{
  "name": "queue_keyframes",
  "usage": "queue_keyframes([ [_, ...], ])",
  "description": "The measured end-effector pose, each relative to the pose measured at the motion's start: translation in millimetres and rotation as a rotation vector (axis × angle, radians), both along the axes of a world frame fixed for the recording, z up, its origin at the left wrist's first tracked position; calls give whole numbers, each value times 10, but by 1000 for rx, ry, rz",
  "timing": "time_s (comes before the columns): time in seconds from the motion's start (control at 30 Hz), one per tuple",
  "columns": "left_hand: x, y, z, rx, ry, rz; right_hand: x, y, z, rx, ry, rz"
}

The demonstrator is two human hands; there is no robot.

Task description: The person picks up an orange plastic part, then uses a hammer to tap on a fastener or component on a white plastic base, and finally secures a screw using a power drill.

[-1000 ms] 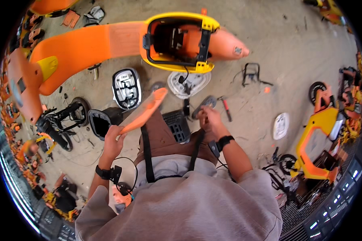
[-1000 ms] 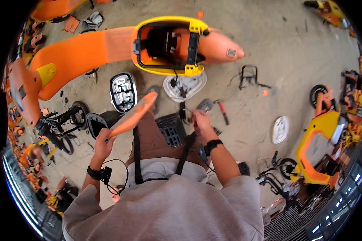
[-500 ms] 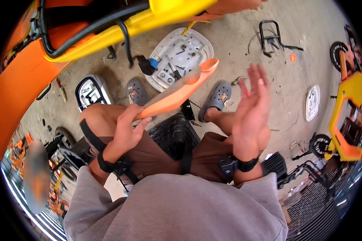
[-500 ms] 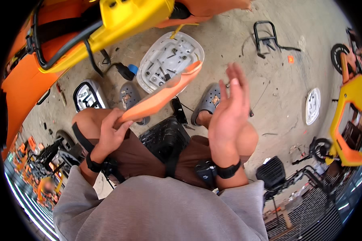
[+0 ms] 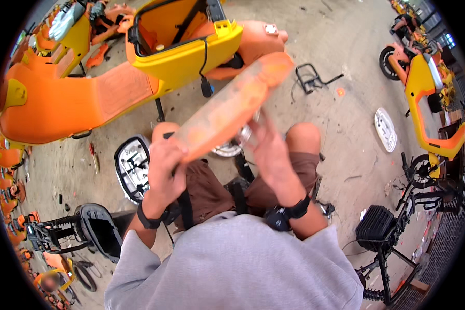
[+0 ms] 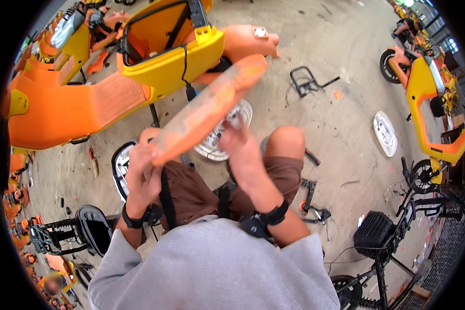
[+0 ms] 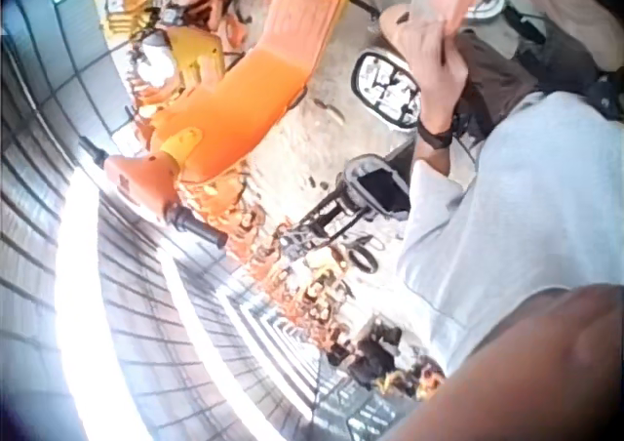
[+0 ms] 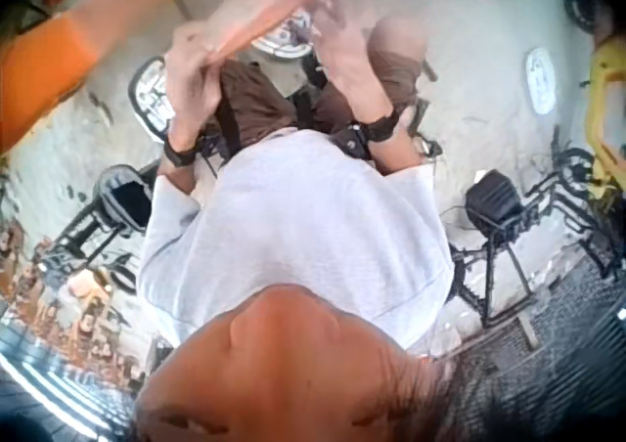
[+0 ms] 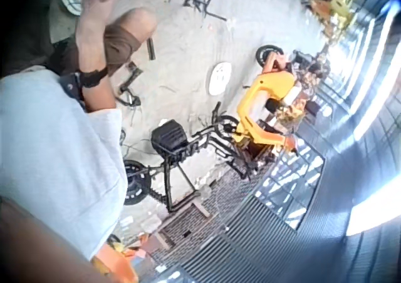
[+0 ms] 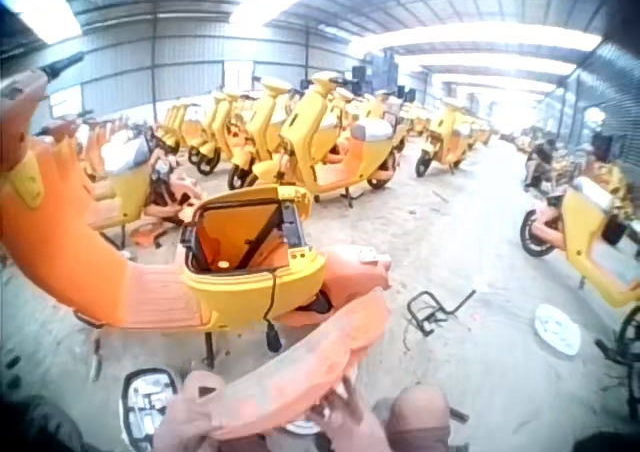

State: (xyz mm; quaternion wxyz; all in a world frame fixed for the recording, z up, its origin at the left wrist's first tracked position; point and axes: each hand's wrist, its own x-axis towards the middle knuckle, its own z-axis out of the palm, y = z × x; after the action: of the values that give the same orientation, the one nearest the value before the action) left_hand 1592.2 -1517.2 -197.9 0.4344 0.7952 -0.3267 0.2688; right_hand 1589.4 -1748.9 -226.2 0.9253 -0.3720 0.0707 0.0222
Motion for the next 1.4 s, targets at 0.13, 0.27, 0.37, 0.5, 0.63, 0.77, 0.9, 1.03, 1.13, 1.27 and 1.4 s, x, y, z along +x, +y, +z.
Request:
queue_keyframes([
  [0.13, -230, 135, 48, -148, 76, -210, -287, 270, -1, 148, -186, 131],
  [0.27, -359, -24, 92, -103, 59, -334, -476, 219, 185, 146, -300, 31],
  [0.37, -368, -231, 70, -133, -100, -328, -665, -258, 403, -49, -304, -137],
  [0.5, -212, -189, -40, -198, 268, -235, -956, -1586, 441, -115, -332, -547],
  [0.63, 277, 22, -92, -240, 710, -27, -1330, -2869, -524, -770, 306, -623],
  [0.77, 1020, 338, 279, -414, 1142, 6, -1911, -2844, -2020, -1116, 621, -403],
  [0.9, 1947, 636, 560, 90, 440, 207, -2430, -2368, -3027, -1114, 1022, -213],
  [1.03, 2649, 570, 656, 728, 70, 259, -2733, -2108, -3223, -1295, 1312, -18],
  [1.13, 2940, 272, 504, 818, 200, 128, -2620, -1956, -3168, -1779, 1240, -201],
  [1.27, 3037, -17, 230, 783, 340, 28, -2001, -1994, -3189, -1857, 776, -399],
  [1.4, 3128, -90, 112, 716, 356, 19, -1150, -2355, -3418, -1611, 707, -237],
])
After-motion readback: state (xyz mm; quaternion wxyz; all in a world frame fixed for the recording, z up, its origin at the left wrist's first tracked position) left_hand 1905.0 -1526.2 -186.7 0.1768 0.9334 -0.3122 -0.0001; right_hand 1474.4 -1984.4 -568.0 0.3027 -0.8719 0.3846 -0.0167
